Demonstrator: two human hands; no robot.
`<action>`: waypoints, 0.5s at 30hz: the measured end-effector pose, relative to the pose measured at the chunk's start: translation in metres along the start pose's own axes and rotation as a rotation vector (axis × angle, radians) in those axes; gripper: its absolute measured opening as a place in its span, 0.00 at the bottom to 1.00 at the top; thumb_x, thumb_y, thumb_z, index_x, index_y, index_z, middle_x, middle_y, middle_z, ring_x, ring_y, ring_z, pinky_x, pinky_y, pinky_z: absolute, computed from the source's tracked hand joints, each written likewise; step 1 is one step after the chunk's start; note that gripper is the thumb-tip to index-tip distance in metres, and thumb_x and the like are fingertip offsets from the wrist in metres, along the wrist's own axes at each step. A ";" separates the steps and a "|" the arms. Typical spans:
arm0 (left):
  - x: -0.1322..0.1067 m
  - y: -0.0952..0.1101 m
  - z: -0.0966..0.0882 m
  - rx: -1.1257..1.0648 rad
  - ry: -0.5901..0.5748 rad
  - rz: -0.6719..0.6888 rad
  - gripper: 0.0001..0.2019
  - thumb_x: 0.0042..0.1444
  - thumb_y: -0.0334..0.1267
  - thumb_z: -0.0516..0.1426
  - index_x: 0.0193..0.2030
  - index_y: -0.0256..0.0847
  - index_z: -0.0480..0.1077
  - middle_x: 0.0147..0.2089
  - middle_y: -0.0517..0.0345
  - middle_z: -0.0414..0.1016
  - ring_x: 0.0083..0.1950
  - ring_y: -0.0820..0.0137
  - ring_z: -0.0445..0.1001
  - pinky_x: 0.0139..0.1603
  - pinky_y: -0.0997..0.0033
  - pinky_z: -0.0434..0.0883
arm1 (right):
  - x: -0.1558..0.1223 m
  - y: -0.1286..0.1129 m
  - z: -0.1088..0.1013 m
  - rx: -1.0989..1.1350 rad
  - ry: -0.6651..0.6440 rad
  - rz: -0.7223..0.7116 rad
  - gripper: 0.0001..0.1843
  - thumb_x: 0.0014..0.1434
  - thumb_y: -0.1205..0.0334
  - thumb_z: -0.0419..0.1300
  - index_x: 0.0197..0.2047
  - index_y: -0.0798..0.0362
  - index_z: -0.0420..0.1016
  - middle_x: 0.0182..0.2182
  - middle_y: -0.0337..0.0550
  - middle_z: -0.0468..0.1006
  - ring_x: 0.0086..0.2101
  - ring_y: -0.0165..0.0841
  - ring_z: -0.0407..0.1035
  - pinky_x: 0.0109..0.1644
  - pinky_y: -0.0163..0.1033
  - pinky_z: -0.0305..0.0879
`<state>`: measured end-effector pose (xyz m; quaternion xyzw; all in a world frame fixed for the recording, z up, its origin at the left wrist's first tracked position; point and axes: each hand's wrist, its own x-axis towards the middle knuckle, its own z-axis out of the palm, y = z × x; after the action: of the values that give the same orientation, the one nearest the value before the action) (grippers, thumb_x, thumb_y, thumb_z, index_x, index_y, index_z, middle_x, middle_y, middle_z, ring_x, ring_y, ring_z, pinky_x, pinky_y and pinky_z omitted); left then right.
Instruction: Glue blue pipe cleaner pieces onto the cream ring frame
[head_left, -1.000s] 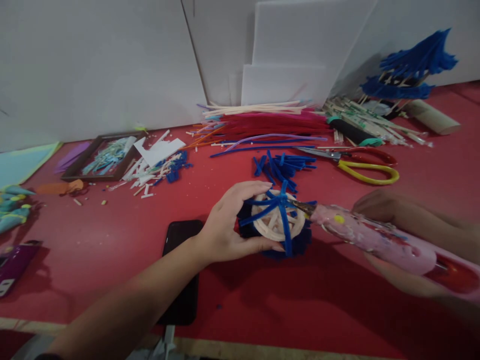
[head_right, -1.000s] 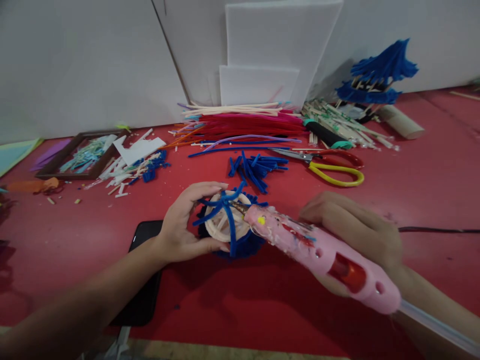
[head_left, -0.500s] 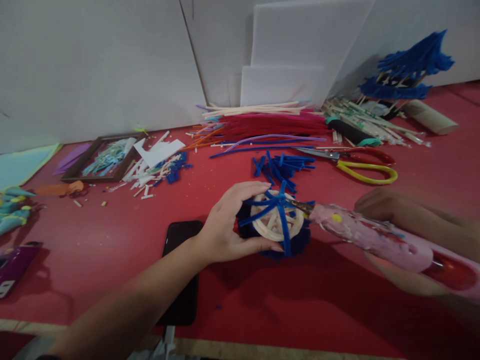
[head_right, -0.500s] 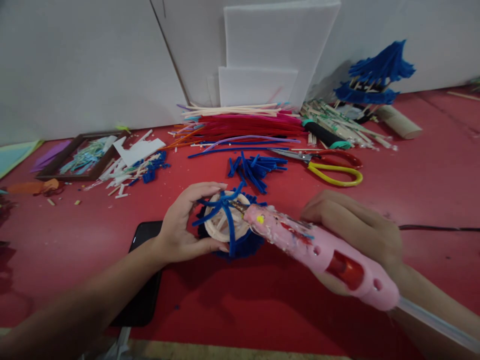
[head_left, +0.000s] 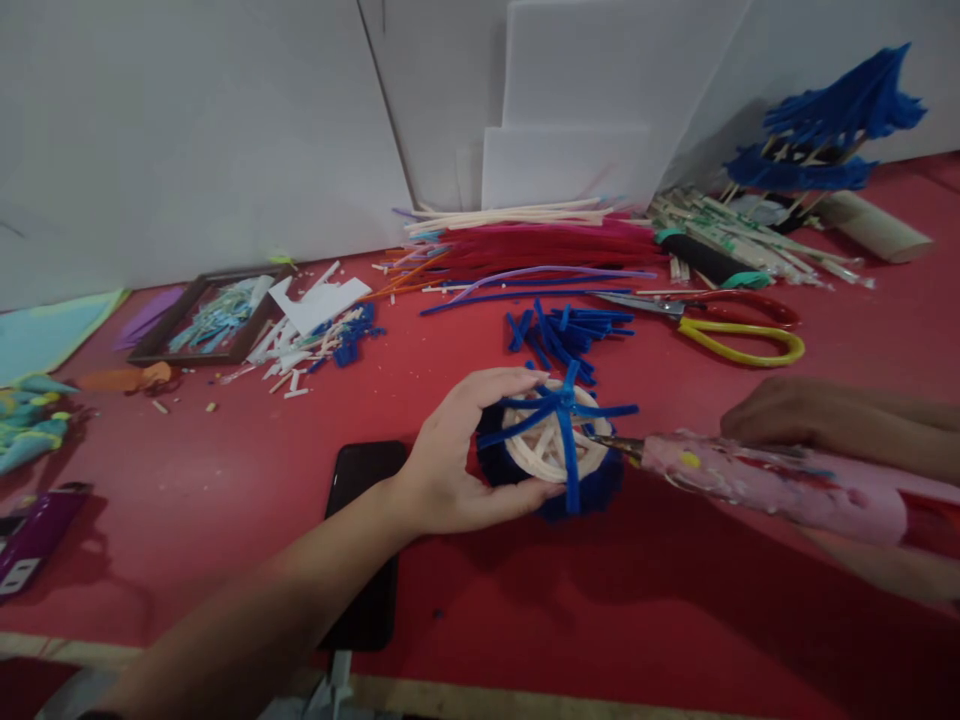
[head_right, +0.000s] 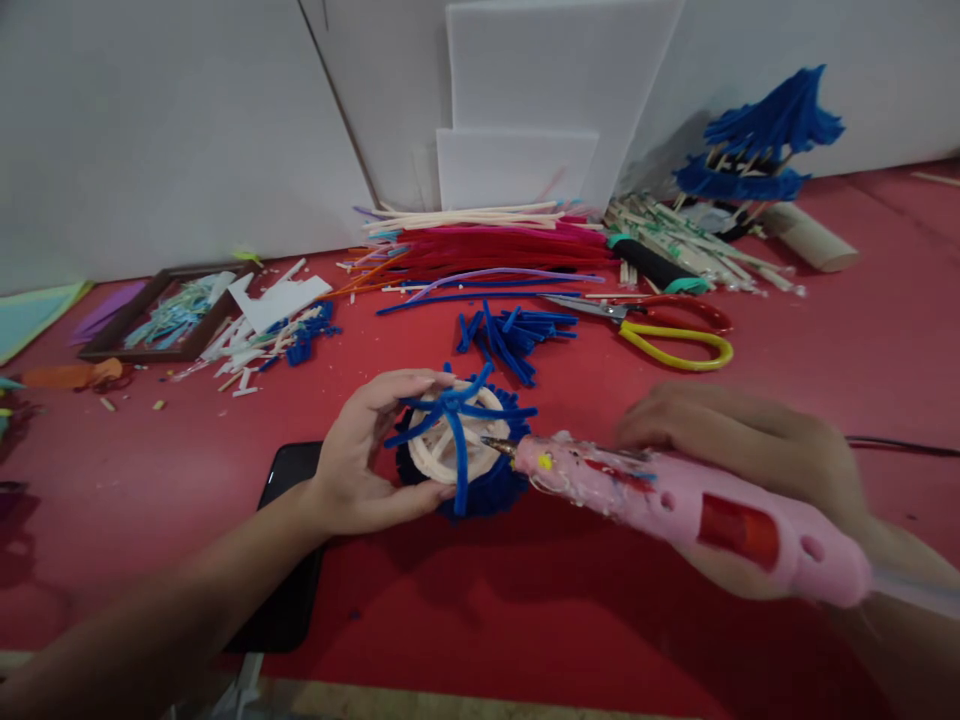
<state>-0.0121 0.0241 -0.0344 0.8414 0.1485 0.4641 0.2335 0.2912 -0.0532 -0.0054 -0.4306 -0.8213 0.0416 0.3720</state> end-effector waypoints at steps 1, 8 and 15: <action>-0.001 0.000 0.000 -0.004 0.007 -0.003 0.41 0.53 0.45 0.72 0.71 0.45 0.63 0.62 0.41 0.76 0.61 0.53 0.80 0.62 0.53 0.79 | 0.000 0.001 -0.001 0.005 -0.008 -0.008 0.13 0.72 0.47 0.51 0.42 0.42 0.71 0.31 0.43 0.79 0.29 0.37 0.76 0.36 0.45 0.74; -0.002 -0.002 0.001 0.024 0.040 -0.004 0.40 0.52 0.44 0.72 0.69 0.42 0.64 0.61 0.42 0.77 0.61 0.56 0.80 0.62 0.56 0.79 | 0.002 0.001 -0.004 0.001 -0.033 0.012 0.12 0.71 0.47 0.54 0.40 0.42 0.70 0.29 0.41 0.77 0.26 0.36 0.73 0.32 0.45 0.72; 0.000 -0.001 0.001 0.009 0.040 0.012 0.40 0.51 0.43 0.73 0.69 0.40 0.65 0.60 0.40 0.77 0.60 0.55 0.80 0.62 0.55 0.79 | 0.001 -0.001 -0.005 -0.014 -0.039 0.041 0.16 0.73 0.44 0.51 0.39 0.42 0.69 0.29 0.41 0.77 0.25 0.35 0.71 0.32 0.44 0.69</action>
<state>-0.0116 0.0249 -0.0358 0.8339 0.1502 0.4814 0.2242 0.2931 -0.0544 -0.0012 -0.4491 -0.8195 0.0520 0.3522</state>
